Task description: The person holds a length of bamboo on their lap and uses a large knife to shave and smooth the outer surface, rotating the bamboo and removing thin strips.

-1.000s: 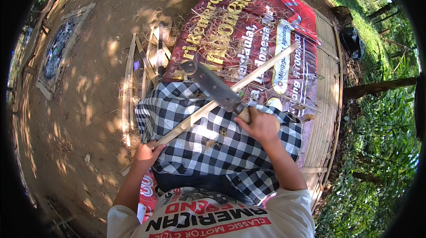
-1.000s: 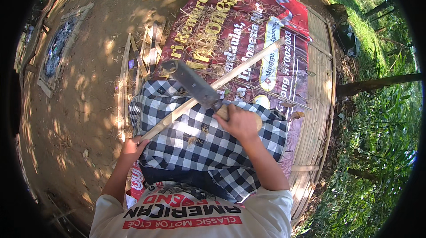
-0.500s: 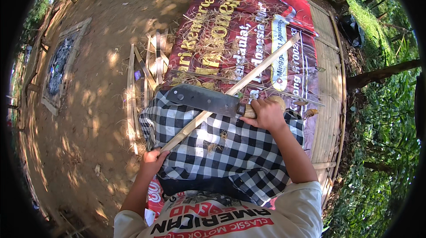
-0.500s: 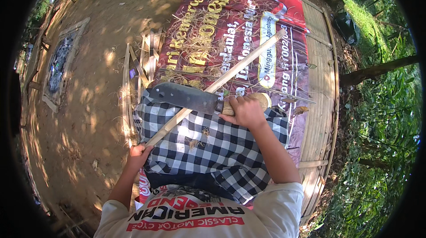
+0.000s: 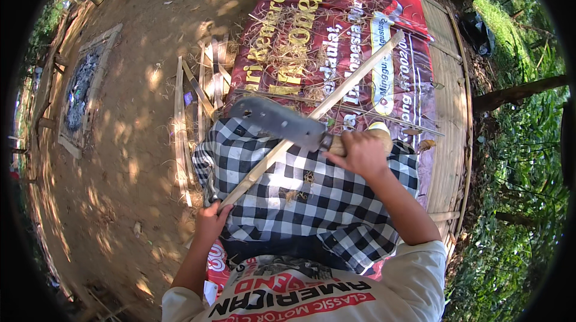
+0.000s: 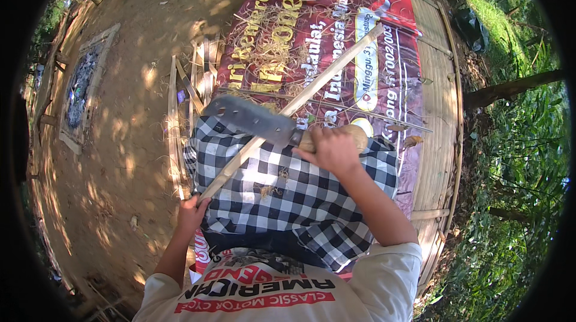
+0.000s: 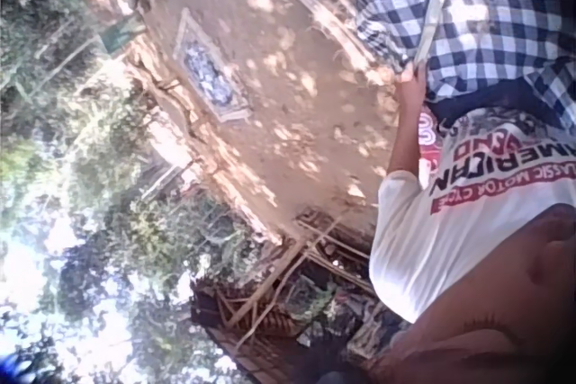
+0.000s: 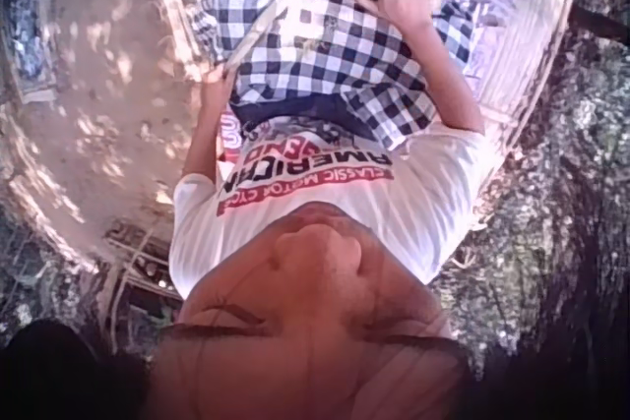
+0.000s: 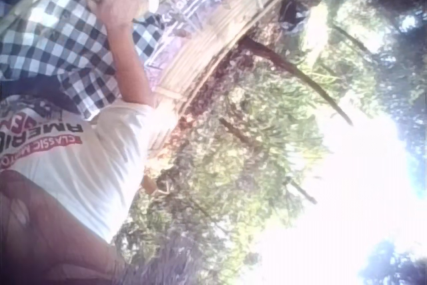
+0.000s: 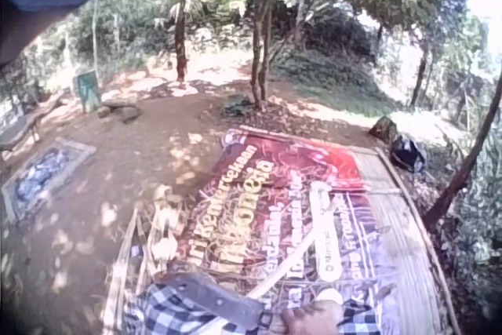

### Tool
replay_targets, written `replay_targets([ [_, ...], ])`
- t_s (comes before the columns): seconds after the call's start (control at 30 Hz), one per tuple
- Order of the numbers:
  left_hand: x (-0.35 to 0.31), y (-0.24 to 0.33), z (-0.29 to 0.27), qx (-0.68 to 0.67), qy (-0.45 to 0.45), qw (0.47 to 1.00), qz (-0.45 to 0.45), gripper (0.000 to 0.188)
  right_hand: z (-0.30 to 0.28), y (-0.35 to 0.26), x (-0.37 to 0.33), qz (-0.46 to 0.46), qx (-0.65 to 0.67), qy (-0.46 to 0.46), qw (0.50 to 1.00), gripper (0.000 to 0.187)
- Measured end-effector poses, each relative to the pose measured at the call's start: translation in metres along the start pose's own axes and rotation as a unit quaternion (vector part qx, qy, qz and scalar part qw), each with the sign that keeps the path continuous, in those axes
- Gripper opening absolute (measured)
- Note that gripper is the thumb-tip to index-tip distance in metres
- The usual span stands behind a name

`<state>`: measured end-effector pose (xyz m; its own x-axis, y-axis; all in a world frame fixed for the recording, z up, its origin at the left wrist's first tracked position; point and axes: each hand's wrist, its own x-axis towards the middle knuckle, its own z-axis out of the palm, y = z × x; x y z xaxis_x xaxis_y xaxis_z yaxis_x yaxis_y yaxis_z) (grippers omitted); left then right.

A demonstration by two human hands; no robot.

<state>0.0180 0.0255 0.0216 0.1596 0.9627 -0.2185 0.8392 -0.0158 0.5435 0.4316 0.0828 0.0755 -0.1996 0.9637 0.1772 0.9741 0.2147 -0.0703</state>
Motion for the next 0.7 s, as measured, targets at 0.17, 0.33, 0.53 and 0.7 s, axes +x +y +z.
replay_targets([
  [0.17, 0.010, 0.009, -0.005, -0.006, -0.003, 1.000, 0.014, 0.037, -0.014, 0.042, 0.003, 0.199, -0.010, -0.013, 0.980, 0.056],
  [0.33, 0.009, 0.014, -0.005, -0.018, -0.009, 1.000, -0.009, 0.034, 0.020, -0.026, -0.010, 0.101, 0.091, -0.018, 0.991, 0.058],
  [0.53, 0.003, -0.021, 0.009, -0.056, -0.030, 0.997, -0.038, 0.035, 0.016, -0.022, 0.004, -0.069, 0.057, 0.008, 0.996, 0.064],
  [0.7, 0.000, -0.010, 0.002, -0.045, -0.015, 0.998, -0.029, 0.034, 0.000, 0.064, -0.005, 0.118, -0.034, -0.020, 0.992, 0.066],
])
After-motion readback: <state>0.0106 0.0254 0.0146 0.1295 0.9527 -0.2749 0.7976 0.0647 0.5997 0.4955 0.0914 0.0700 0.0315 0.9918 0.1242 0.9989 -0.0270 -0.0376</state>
